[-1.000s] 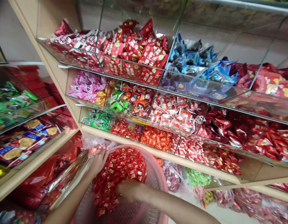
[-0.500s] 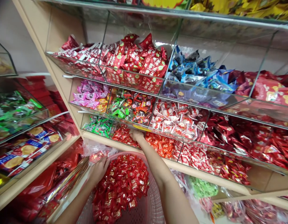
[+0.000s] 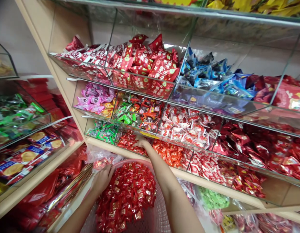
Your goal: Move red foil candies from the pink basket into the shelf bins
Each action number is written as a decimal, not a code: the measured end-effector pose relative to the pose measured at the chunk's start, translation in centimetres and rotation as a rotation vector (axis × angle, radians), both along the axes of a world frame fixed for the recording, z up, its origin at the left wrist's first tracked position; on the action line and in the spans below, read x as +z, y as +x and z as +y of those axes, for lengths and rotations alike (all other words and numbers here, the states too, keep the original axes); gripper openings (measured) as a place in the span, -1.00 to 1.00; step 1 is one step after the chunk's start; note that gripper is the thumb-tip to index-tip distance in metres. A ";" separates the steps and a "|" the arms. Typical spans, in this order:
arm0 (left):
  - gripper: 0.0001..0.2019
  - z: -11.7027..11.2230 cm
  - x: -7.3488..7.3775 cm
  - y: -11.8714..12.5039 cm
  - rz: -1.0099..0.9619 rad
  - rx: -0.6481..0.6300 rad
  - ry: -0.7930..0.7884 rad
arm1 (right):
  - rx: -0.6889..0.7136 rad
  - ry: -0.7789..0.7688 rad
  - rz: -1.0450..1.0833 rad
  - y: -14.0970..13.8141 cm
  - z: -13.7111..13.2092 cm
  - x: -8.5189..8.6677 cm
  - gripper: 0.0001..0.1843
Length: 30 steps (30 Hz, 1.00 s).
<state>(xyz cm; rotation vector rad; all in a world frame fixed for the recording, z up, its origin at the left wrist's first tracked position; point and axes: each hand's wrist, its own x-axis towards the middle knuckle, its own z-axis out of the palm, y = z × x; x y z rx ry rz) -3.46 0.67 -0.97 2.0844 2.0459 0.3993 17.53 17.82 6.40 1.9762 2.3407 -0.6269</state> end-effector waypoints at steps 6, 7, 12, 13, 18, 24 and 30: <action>-0.58 0.0 0.1 0.1 -0.005 -0.003 -0.009 | 0.150 -0.038 -0.003 -0.7 -0.5 2.0 -0.72; -0.58 0.0 0.1 0.1 -0.003 -0.003 -0.009 | 0.178 -0.039 -0.014 -1.0 -0.7 2.1 -0.72; -0.59 0.0 0.1 0.0 0.005 0.002 -0.018 | 0.193 -0.077 -0.056 -2.2 -1.4 1.8 -0.69; -0.59 0.0 0.1 0.0 0.004 0.000 -0.016 | 0.189 -0.084 -0.058 -2.3 -1.5 1.7 -0.69; -0.59 0.0 0.0 0.0 0.000 -0.005 -0.004 | 0.170 -0.081 -0.081 -2.4 -1.2 1.3 -0.74; -0.59 0.0 -0.1 0.0 -0.005 -0.007 -0.013 | 0.177 -0.092 -0.069 -1.9 -0.8 0.7 -0.80; -0.58 0.0 -0.1 0.0 -0.006 -0.004 -0.010 | 0.186 -0.084 -0.025 -1.3 -0.7 0.3 -0.79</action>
